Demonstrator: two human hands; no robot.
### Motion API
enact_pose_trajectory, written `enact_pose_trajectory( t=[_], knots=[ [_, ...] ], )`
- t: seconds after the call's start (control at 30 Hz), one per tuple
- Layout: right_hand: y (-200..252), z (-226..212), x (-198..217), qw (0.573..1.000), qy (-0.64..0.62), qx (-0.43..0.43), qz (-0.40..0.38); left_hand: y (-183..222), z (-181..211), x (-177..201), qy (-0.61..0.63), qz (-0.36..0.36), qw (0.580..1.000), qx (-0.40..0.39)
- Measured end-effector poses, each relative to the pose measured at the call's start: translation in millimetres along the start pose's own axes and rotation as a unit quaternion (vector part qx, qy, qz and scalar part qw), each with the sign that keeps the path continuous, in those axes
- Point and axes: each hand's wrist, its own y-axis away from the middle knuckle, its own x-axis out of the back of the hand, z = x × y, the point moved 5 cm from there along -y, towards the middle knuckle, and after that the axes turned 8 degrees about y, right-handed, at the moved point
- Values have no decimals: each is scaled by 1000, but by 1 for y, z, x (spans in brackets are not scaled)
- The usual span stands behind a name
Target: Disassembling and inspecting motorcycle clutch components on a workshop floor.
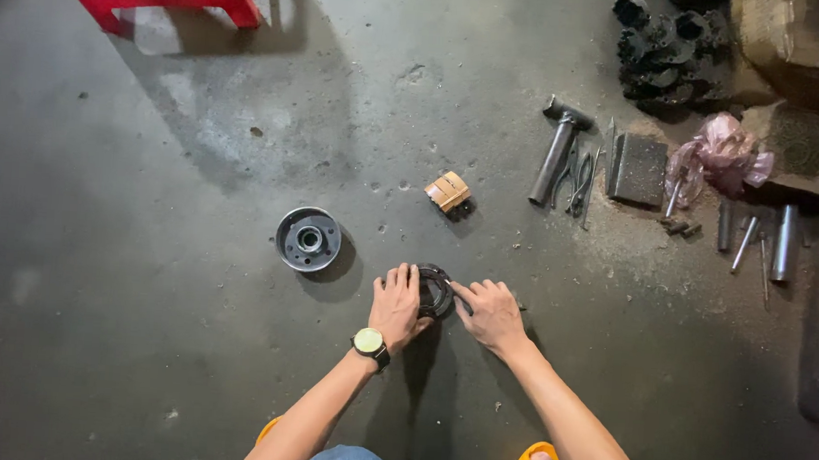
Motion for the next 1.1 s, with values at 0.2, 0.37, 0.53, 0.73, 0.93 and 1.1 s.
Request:
enact_pose_trajectory(
  t=[0.2, 0.37, 0.53, 0.73, 0.93, 1.1],
  knots=[
    [-9, 7, -5, 992, 62, 105, -42, -28, -11, -20, 67, 110, 991, -24],
    [-22, 17, -15, 975, 84, 170, -120, -54, -19, -29, 110, 64, 992, 9],
    [-37, 22, -21, 953, 70, 178, -237, -60, -21, -22, 156, 47, 986, 33],
    [-53, 18, -16, 921, 82, 200, -324, -67, -24, -30, 194, 26, 977, 80],
    [-56, 18, -28, 914, 59, 191, -353, -67, -26, -26, 216, 23, 970, 107],
    [-47, 18, -28, 952, -55, -58, -295, -67, -28, -29, 219, 31, 969, 107]
  ],
)
